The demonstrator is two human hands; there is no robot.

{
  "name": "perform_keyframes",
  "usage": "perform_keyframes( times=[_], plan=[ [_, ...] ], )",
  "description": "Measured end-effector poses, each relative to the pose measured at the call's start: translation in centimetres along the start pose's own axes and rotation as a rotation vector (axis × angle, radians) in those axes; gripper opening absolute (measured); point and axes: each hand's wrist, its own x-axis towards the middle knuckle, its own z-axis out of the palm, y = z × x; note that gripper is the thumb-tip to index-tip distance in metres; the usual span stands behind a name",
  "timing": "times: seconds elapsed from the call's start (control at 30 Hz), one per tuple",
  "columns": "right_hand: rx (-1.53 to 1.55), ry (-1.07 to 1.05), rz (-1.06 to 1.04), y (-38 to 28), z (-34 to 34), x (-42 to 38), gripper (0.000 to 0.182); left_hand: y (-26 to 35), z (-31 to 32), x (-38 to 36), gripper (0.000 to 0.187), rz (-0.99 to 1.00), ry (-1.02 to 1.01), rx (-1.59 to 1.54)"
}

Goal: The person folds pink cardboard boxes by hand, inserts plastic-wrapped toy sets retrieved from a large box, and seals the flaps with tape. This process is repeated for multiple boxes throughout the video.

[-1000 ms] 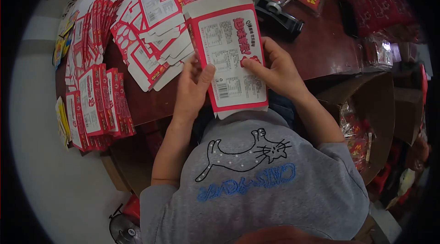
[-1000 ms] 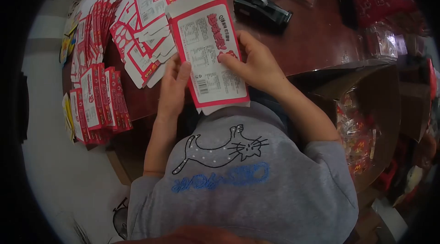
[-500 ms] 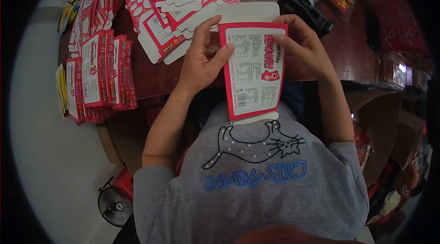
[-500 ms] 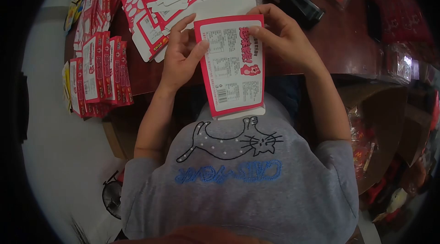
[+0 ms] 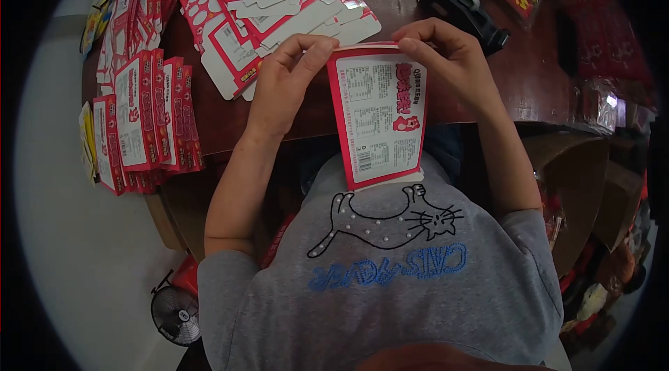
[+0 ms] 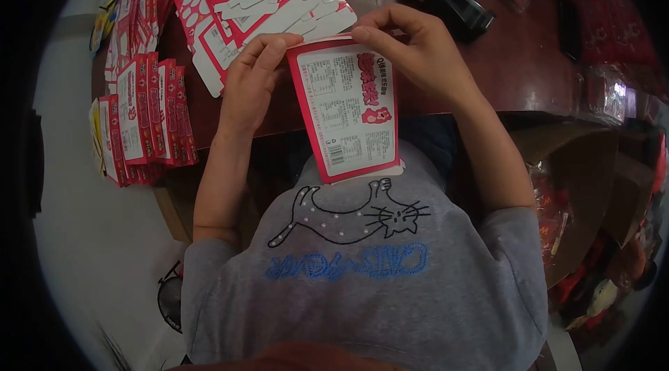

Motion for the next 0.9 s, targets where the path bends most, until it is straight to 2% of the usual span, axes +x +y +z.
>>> perform_keyframes(
  times=[0.03, 0.1, 0.2, 0.33, 0.4, 0.5, 0.53, 0.6, 0.67, 0.7, 0.73, 0.8, 0.83, 0.87, 0.9],
  plan=[
    [-0.026, 0.013, 0.049, -0.1, 0.3, 0.2, 0.023, 0.2, 0.1, 0.0, 0.019, -0.001, -0.002, -0.001],
    [-0.056, 0.026, 0.1, -0.6, 0.7, 0.5, 0.022, 1.1, 0.5, 0.1, 0.02, 0.015, -0.007, 0.298],
    [-0.006, 0.12, 0.14, -1.4, 0.7, 0.7, 0.023, 1.8, 0.7, 0.7, 0.023, 0.045, 0.025, 0.308],
    [0.027, -0.033, 0.186, -1.8, -0.7, 0.3, 0.025, 2.2, -0.2, 0.8, 0.019, 0.044, -0.119, 0.317],
    [0.062, -0.075, 0.22, -1.6, -0.8, -0.1, 0.025, 1.9, -0.1, -0.2, 0.012, 0.077, -0.171, 0.211],
    [-0.026, -0.321, 0.139, -2.3, -2.2, 1.1, 0.028, 1.3, -1.5, 0.1, 0.01, 0.109, -0.204, 0.296],
    [-0.048, -0.302, 0.119, -2.2, -3.0, 2.4, 0.028, 1.6, -2.0, 0.3, 0.01, 0.141, -0.22, 0.298],
    [-0.495, -0.074, -0.265, -0.8, -5.2, 6.3, 0.044, 2.1, -3.6, 0.2, 0.012, 0.059, 0.073, 0.242],
    [-0.939, 0.221, -0.484, 1.2, -9.6, 12.2, 0.06, 2.3, -7.2, 0.6, 0.012, 0.022, 0.309, 0.266],
    [-0.943, 0.238, -0.494, 1.8, -11.0, 13.8, 0.06, 2.9, -9.1, 0.4, 0.029, -0.047, 0.307, 0.353],
    [-1.126, 0.239, -0.407, 2.4, -12.1, 15.1, 0.061, 3.7, -8.9, -0.1, 0.029, -0.03, 0.3, 0.36],
    [-1.48, 0.22, -0.213, 3.7, -13.8, 17.4, 0.062, 4.8, -8.1, -1.1, 0.057, 0.26, 0.125, 1.406],
    [-1.652, 0.199, -0.11, 4.4, -14.6, 18.6, 0.063, 5.0, -7.8, -0.3, 0.088, 0.322, -0.087, 1.377],
    [-1.652, 0.197, -0.123, 5.0, -15.4, 20.1, 0.063, 5.2, -7.0, 0.3, 0.088, 0.321, -0.074, 1.377],
    [-1.616, 0.185, -0.152, 6.0, -16.3, 21.7, 0.061, 6.1, -4.7, 1.0, 0.094, 0.356, -0.282, 1.532]
  ],
)
